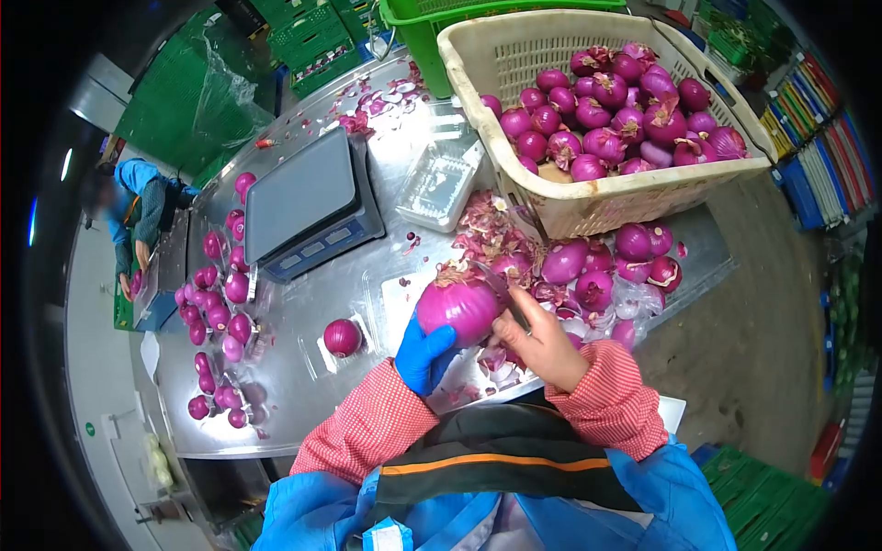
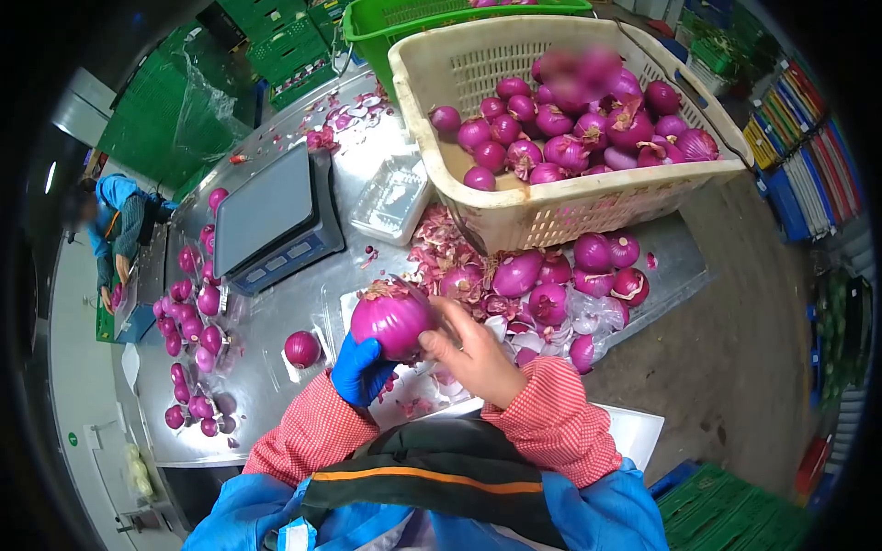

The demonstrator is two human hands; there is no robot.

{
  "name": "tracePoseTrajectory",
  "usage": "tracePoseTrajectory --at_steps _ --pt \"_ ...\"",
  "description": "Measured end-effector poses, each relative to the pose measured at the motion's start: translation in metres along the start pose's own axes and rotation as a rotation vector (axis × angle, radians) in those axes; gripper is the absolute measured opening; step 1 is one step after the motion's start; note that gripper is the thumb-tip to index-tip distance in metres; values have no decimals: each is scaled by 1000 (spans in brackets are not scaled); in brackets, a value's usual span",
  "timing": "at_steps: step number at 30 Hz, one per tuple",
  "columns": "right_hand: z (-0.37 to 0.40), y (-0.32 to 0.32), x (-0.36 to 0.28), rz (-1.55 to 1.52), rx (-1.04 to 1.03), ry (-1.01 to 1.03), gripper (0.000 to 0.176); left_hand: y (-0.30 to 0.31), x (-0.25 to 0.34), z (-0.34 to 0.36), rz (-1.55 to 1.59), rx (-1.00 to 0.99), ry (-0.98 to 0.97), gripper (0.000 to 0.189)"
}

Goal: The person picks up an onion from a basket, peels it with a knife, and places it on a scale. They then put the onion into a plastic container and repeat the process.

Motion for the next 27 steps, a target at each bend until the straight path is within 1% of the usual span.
tracePoseTrajectory --at_steps 1,4,5,8,9,12,16,20,23,26,27 --pt "3 9 -22 375 108 67 42 2 3 1 -43 38 -30 84" --pt "6 15 -53 875 47 156 36 7 11 8 -265 88 -19 87" --pt "6 12 -64 1008 44 176 28 6 10 7 -252 69 -5 85" --pt "4 8 -68 1162 2 167 23 2 8 7 -278 43 -7 81" --pt "4 9 -69 1169 24 192 19 2 8 7 -307 36 3 77" --pt "4 9 -62 1194 33 194 21 6 1 9 -426 11 22 75" --pt "9 11 -53 1159 8 174 23 0 -5 6 -235 46 85 67" --pt "13 14 -44 1155 30 174 26 -7 5 0 -461 60 124 62" --pt "12 18 -35 1169 51 175 26 -13 6 -3 -501 28 106 61" --pt "10 24 -23 1171 69 170 25 -6 1 -4 -549 16 125 61" --pt "10 26 -17 1170 74 167 25 -4 -2 -4 -497 18 162 62"
Point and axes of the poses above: each hand's wrist, its own z-axis away from the middle knuckle, its own y-axis out of the back of the hand, x = y × z, the point moved 4 cm from there along -z, towards the middle knuckle, and after that the axes turned 13 degrees about -x, right-handed, at the moved point
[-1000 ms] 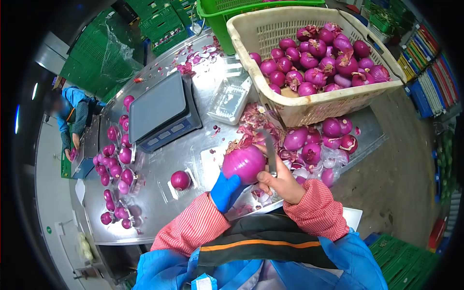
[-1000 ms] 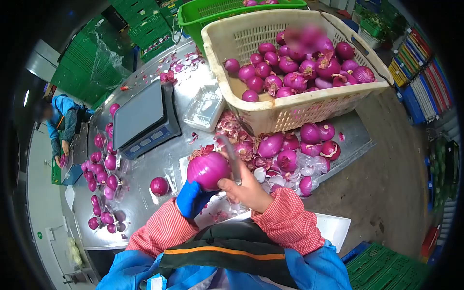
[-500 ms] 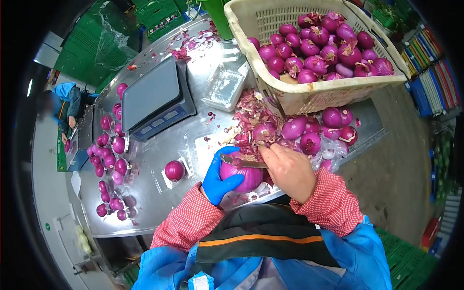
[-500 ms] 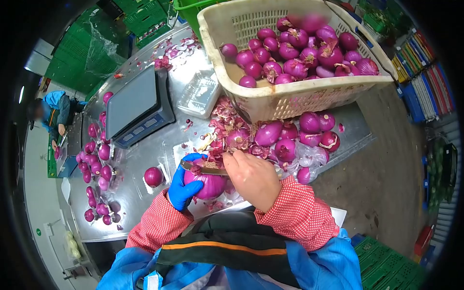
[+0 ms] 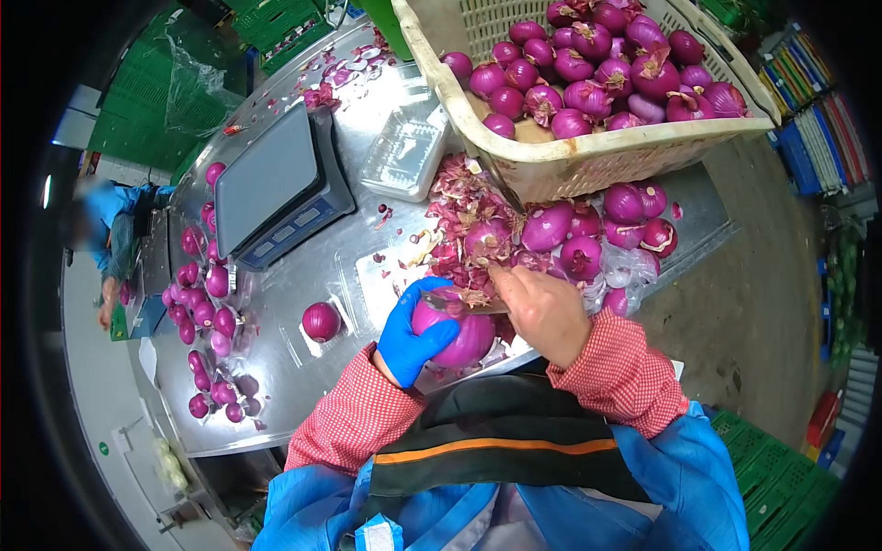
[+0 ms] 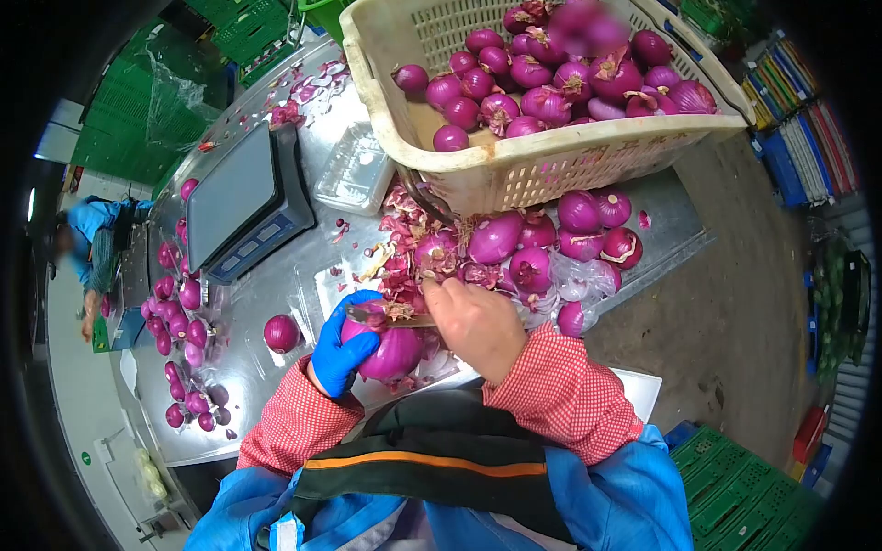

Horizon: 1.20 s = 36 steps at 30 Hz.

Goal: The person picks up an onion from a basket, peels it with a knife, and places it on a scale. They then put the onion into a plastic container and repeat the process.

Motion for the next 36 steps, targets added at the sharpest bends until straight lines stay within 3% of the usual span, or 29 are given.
tracePoseTrajectory --at_steps 2,4,7,11,13,14,17,21,25,27,32,36 --pt "4 -8 9 -16 1 -25 26 1 -5 2 103 -15 68 63" --pt "11 -29 37 -59 -89 -131 32 2 1 10 256 -83 3 66" --pt "20 -24 56 -248 -24 -295 33 -2 34 5 302 -129 -66 74" --pt "-6 -11 18 -712 3 -95 37 13 22 -8 143 -42 -107 75" --pt "-11 2 -2 -869 -184 -137 39 18 10 -7 147 10 -150 73" --pt "-14 11 -10 -827 -143 -133 34 19 7 -6 295 19 -98 71" --pt "-18 4 -13 -656 54 -11 28 27 1 -5 336 70 -104 68" --pt "-32 9 -22 -477 16 34 14 29 -3 -1 315 61 -65 66" --pt "-46 -14 4 -529 67 -222 13 27 -15 6 487 6 -25 66" --pt "-44 -12 6 -504 49 -231 12 26 -16 4 577 7 -28 66" --pt "-28 -7 -18 -264 -68 45 12 34 -18 16 557 78 58 70" --pt "-33 -2 -25 -197 -58 118 11 34 -25 11 670 -138 45 76"
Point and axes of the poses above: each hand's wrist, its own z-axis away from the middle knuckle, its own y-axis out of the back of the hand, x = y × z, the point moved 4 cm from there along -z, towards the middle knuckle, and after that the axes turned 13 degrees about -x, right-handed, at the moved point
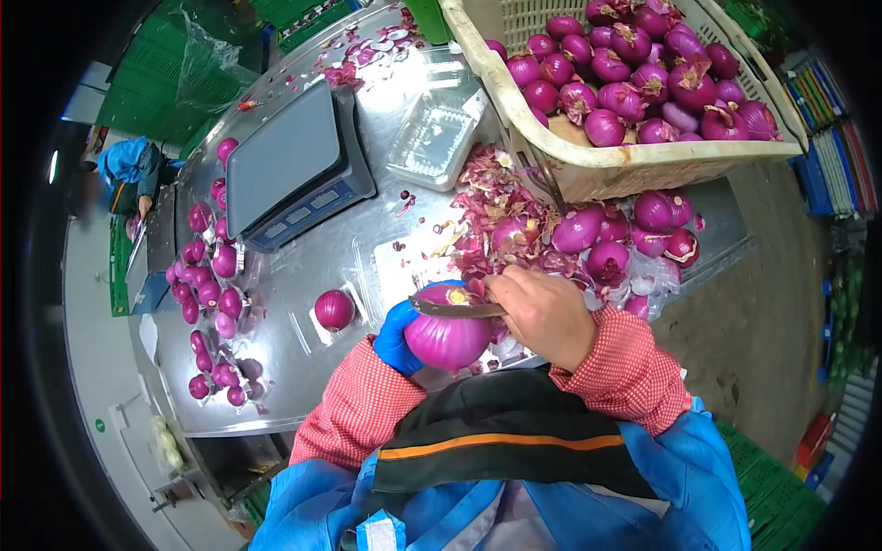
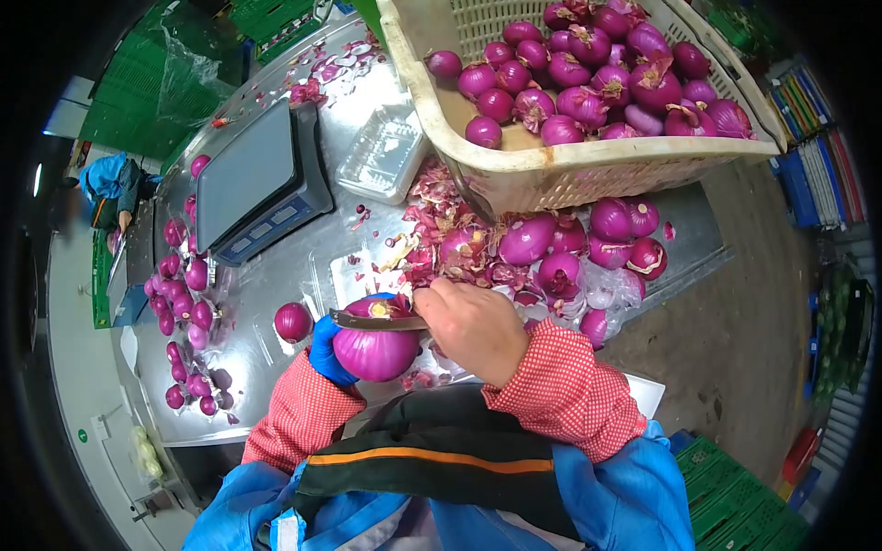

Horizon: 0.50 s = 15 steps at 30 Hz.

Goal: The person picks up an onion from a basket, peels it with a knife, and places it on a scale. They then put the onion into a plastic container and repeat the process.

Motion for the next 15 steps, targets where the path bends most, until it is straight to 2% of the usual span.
tracePoseTrajectory --at_steps 3,6,8,9,10,11,12,15 --pt "-1 -4 1 -59 -8 23 16 -9 -2 -2 142 -160 54 79" --pt "8 -24 28 -22 -20 -50 16 -22 -3 1 189 -189 79 83" --pt "21 -35 54 -32 21 -189 14 -39 9 -3 77 -254 32 84" --pt "17 -29 53 -70 59 -181 14 -45 12 -6 18 -282 -1 84" --pt "16 -21 46 -117 90 -182 14 -40 7 -3 58 -153 -35 85" --pt "18 -13 37 -164 124 -193 14 -31 12 -8 -63 -78 -44 86" --pt "17 -10 35 -203 15 -243 17 -28 12 -10 -119 -69 -60 82" --pt "15 -17 35 -665 -72 -344 30 -13 7 -14 -260 50 -100 73"
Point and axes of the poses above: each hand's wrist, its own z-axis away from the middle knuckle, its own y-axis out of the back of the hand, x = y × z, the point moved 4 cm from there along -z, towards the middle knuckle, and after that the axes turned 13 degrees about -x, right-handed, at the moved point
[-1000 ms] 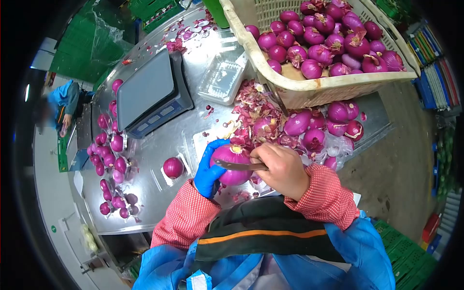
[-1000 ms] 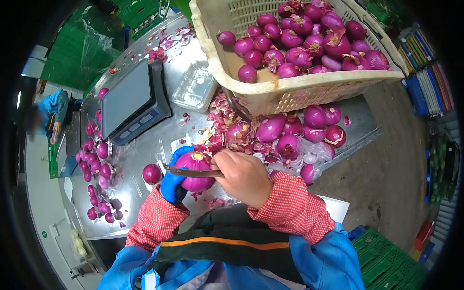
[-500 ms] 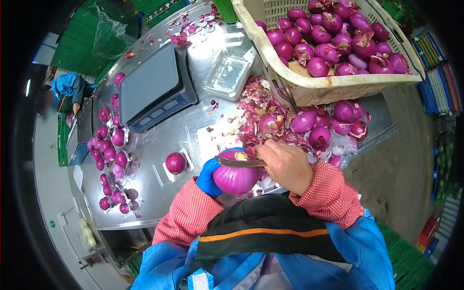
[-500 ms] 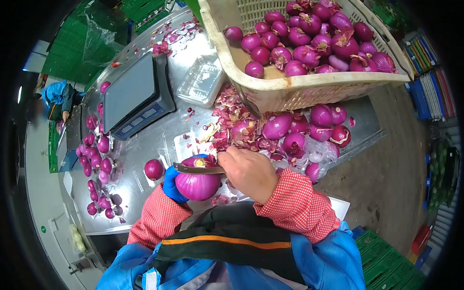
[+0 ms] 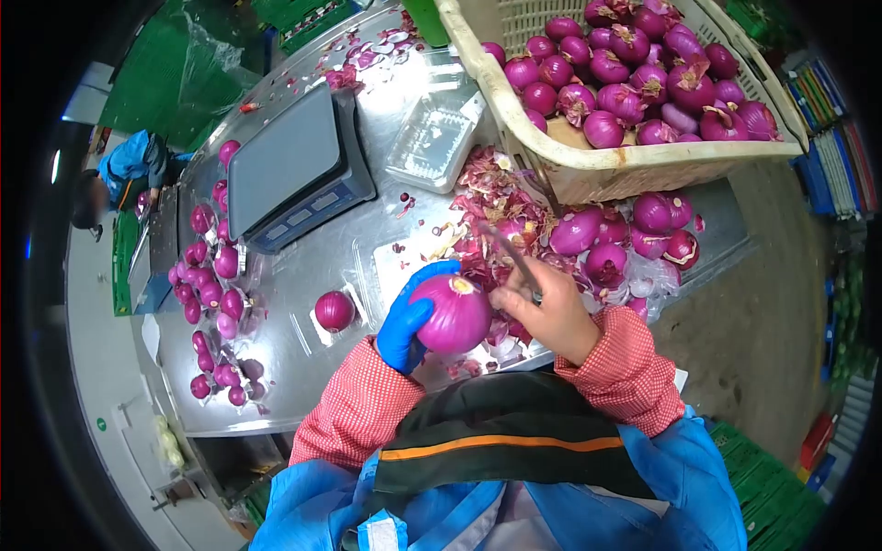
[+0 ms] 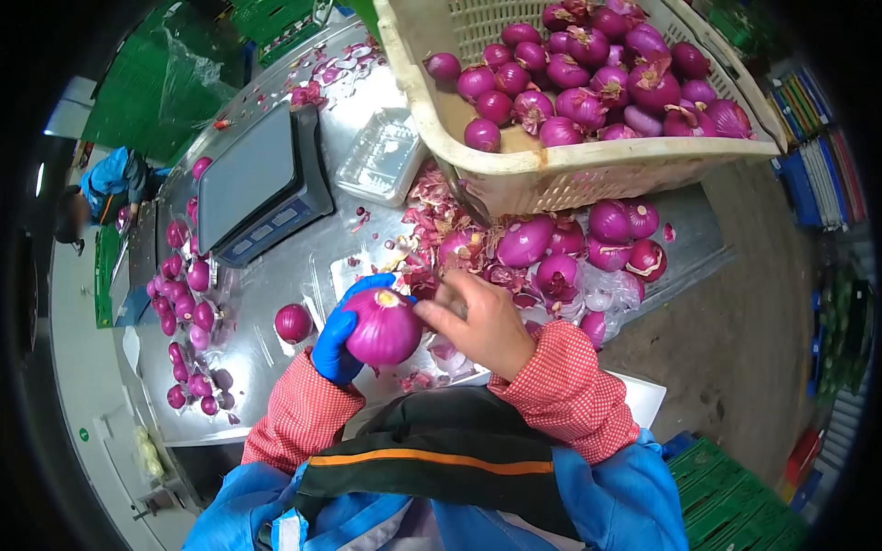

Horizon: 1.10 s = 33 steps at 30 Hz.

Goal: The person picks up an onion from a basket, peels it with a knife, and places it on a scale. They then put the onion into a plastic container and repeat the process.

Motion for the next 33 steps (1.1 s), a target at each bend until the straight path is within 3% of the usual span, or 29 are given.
tracePoseTrajectory --at_steps 1,4,5,6,8,10,11,12,14,16,20,25,28,29,31,33 --pt "-1 -2 -3 -130 -67 -35 50 3 -4 2 -42 67 -11 70" --pt "-9 -7 -25 189 -27 264 71 -6 -19 -2 180 79 -20 65" --pt "-12 -14 -15 -15 -165 53 81 -13 -15 1 191 15 12 61" --pt "-15 -17 -1 -191 -212 -17 77 -14 -12 3 200 -43 77 63" --pt "-21 -33 23 -637 -297 1 72 12 -13 24 -95 21 215 60" --pt "-24 -43 18 -689 -363 -109 69 53 11 44 -679 223 319 61" --pt "-26 -52 17 -652 -374 -134 69 91 8 59 -671 475 178 55" --pt "-29 -61 16 -614 -383 -159 68 124 18 74 -1036 632 -45 62" --pt "-42 -81 10 -424 -358 -38 71 140 55 95 -1718 821 45 68" --pt "-58 -98 -2 -254 -387 -23 74 176 43 120 -1904 697 476 64" --pt "-89 -135 -33 -136 -472 -78 75 219 32 172 -1705 835 300 51" --pt "-134 -201 -61 207 -409 -41 76 238 26 222 -1546 988 179 38" --pt "-156 -238 -48 433 -438 -51 71 249 20 239 -1457 986 209 44" --pt "-156 -241 -43 531 -452 -54 59 250 21 242 -1470 975 131 50" --pt "-154 -239 -27 424 -425 -14 53 227 37 234 -1490 951 -29 62" --pt "-147 -230 -27 319 -364 7 42 189 55 208 -1641 724 80 82"
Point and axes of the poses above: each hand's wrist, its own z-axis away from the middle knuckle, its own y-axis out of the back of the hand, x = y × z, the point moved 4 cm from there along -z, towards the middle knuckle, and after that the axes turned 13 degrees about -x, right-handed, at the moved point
